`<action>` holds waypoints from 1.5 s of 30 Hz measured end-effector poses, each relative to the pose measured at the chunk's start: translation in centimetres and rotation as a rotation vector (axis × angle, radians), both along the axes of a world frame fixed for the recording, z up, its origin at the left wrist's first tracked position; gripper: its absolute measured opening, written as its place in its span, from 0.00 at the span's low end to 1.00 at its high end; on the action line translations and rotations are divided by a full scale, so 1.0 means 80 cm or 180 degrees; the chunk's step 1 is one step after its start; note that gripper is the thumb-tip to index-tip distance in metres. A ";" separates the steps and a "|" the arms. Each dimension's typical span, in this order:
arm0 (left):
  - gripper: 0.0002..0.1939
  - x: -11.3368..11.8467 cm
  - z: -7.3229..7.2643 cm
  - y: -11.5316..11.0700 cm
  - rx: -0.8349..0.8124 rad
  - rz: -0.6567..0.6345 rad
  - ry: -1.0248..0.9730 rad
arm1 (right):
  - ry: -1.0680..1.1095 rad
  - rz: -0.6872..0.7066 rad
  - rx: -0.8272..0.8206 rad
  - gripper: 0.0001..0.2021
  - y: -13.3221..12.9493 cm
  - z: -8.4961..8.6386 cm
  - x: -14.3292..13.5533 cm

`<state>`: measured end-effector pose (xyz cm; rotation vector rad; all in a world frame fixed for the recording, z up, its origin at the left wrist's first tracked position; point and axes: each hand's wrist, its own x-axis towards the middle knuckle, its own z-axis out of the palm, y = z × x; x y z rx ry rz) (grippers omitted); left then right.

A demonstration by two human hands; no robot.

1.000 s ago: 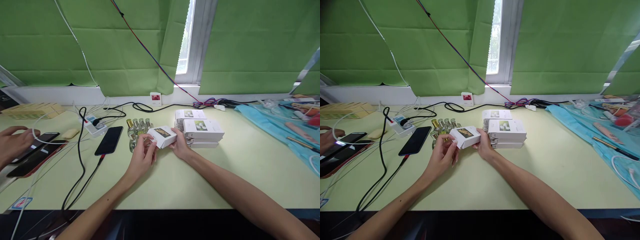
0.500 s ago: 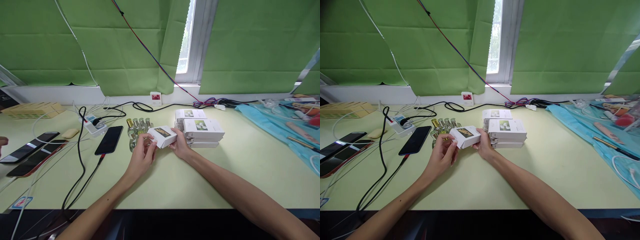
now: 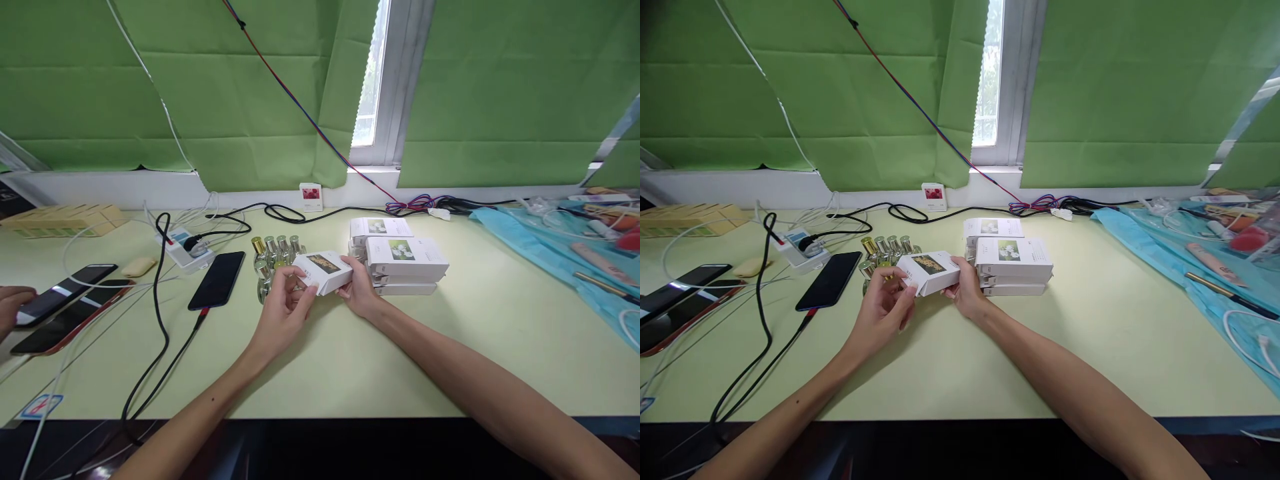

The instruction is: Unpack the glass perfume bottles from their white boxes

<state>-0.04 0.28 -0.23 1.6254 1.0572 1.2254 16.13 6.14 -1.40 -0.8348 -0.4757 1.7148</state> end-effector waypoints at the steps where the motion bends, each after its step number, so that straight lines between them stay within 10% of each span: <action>1: 0.16 0.000 0.000 0.000 -0.0015 -0.0003 -0.0010 | 0.0005 0.0000 0.0011 0.10 0.001 -0.001 0.000; 45: 0.19 -0.001 0.004 -0.004 0.0346 0.0306 0.0576 | -0.0087 0.0013 0.0046 0.10 0.000 -0.001 0.000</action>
